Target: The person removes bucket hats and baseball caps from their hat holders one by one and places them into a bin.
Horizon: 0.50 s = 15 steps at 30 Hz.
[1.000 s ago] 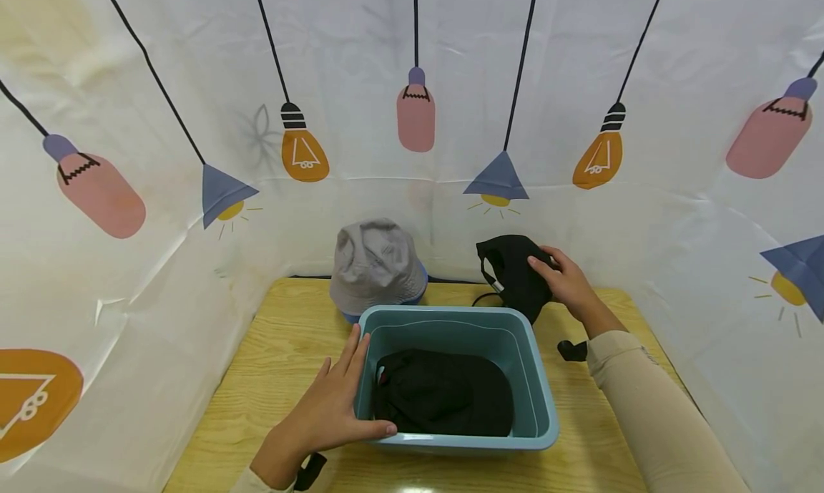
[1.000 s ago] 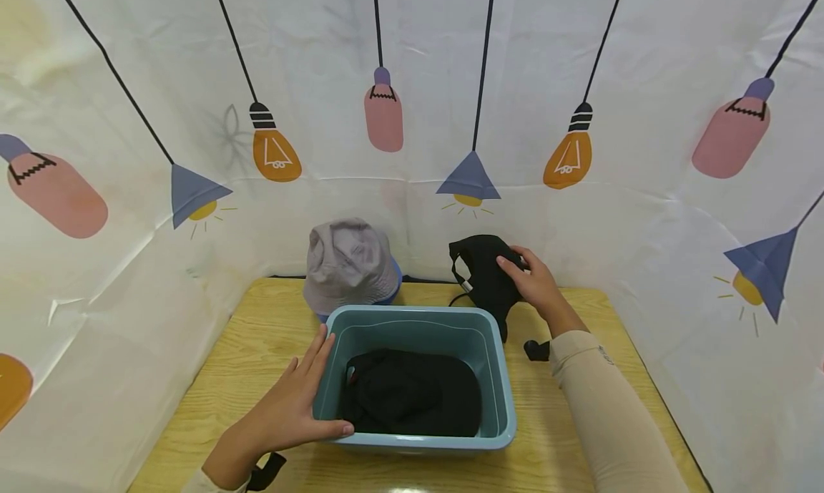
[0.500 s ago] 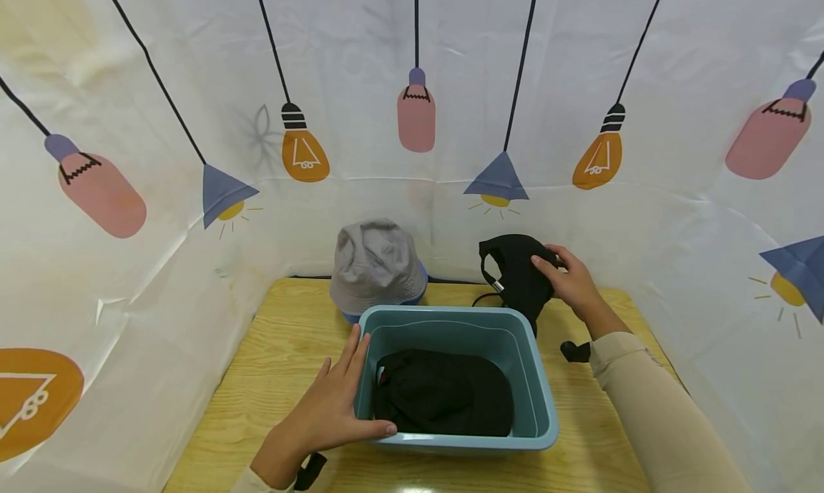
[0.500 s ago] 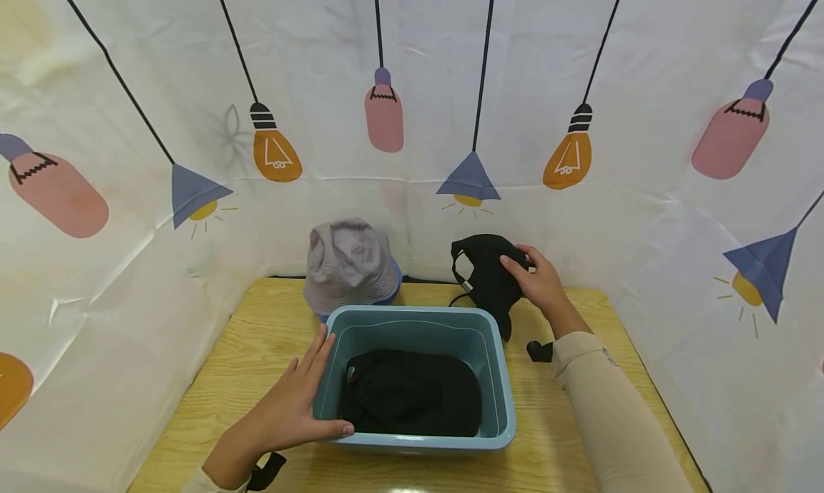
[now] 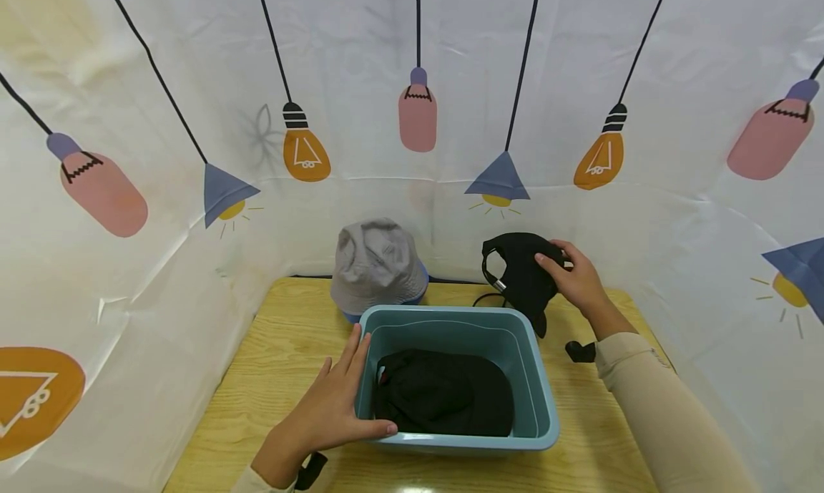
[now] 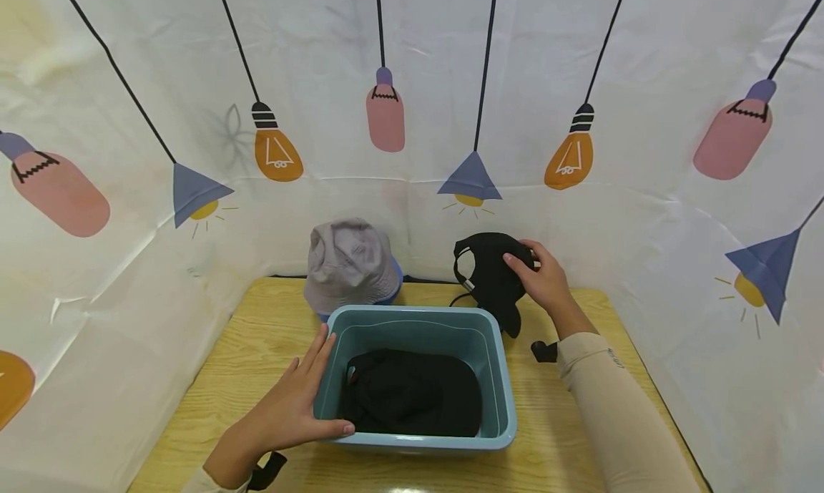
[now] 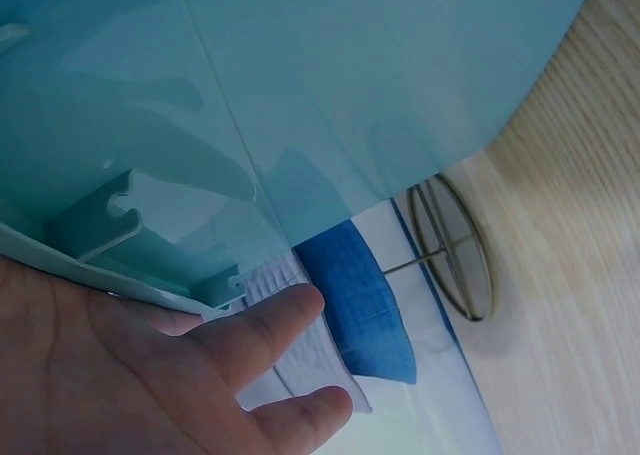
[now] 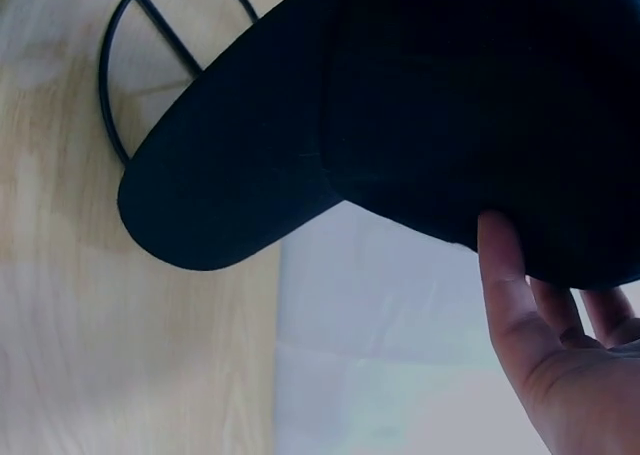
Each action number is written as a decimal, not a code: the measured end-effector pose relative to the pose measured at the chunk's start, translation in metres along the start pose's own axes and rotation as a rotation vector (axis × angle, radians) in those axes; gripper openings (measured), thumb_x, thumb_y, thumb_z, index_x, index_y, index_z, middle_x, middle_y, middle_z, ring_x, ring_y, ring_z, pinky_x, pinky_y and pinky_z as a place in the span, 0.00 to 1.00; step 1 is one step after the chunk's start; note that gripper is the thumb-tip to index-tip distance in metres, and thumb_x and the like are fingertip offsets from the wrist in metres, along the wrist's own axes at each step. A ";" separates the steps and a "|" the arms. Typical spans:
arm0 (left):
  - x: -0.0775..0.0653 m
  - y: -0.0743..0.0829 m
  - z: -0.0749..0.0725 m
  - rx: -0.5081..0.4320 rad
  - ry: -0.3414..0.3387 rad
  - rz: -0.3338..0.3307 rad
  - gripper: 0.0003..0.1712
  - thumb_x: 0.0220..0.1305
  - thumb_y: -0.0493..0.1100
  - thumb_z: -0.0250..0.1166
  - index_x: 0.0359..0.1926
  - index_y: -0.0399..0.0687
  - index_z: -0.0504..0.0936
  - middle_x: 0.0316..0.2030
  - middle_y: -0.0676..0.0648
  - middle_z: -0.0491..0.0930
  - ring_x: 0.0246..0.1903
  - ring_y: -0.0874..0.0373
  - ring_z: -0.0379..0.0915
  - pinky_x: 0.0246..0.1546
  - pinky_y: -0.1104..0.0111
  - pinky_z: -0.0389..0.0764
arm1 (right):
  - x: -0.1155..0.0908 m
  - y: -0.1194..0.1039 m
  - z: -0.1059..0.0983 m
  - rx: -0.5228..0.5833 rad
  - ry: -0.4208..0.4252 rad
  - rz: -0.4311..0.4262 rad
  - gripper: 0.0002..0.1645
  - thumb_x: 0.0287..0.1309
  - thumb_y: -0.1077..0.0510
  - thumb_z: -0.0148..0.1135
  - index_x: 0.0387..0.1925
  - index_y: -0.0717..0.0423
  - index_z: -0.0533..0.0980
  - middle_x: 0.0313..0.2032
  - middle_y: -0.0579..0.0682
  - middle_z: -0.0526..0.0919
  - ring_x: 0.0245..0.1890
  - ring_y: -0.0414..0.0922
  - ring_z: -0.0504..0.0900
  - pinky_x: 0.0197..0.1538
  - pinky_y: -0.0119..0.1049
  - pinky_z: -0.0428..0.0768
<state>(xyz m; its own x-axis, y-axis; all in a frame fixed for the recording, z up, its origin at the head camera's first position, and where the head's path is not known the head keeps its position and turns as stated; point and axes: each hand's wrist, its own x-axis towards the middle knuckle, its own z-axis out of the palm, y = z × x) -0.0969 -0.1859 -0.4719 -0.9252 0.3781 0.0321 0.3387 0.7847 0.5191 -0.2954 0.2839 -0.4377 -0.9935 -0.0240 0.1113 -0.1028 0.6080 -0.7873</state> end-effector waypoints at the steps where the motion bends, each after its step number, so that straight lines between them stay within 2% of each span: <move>1: 0.000 0.000 0.000 0.000 -0.002 0.000 0.78 0.46 0.87 0.63 0.84 0.60 0.34 0.84 0.50 0.27 0.79 0.41 0.51 0.69 0.27 0.53 | 0.000 -0.001 -0.001 -0.010 0.005 -0.004 0.47 0.69 0.27 0.55 0.79 0.45 0.60 0.73 0.66 0.65 0.62 0.68 0.73 0.55 0.61 0.79; 9: 0.000 0.000 0.000 -0.002 -0.004 0.001 0.78 0.45 0.88 0.63 0.84 0.61 0.33 0.84 0.50 0.27 0.79 0.41 0.50 0.69 0.26 0.53 | -0.001 -0.006 -0.004 -0.065 0.029 -0.025 0.46 0.68 0.27 0.55 0.77 0.45 0.63 0.68 0.65 0.70 0.56 0.65 0.80 0.47 0.51 0.83; 15: 0.000 -0.001 0.001 -0.001 -0.001 0.001 0.78 0.45 0.88 0.63 0.84 0.61 0.34 0.84 0.51 0.26 0.80 0.41 0.49 0.69 0.26 0.54 | -0.001 -0.009 -0.005 -0.102 0.049 -0.050 0.45 0.68 0.27 0.56 0.76 0.44 0.64 0.66 0.64 0.72 0.50 0.63 0.83 0.39 0.41 0.81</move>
<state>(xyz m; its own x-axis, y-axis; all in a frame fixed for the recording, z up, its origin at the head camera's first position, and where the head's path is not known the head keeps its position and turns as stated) -0.0969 -0.1863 -0.4732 -0.9245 0.3798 0.0318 0.3399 0.7838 0.5197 -0.2934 0.2829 -0.4278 -0.9834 -0.0195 0.1802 -0.1445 0.6848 -0.7143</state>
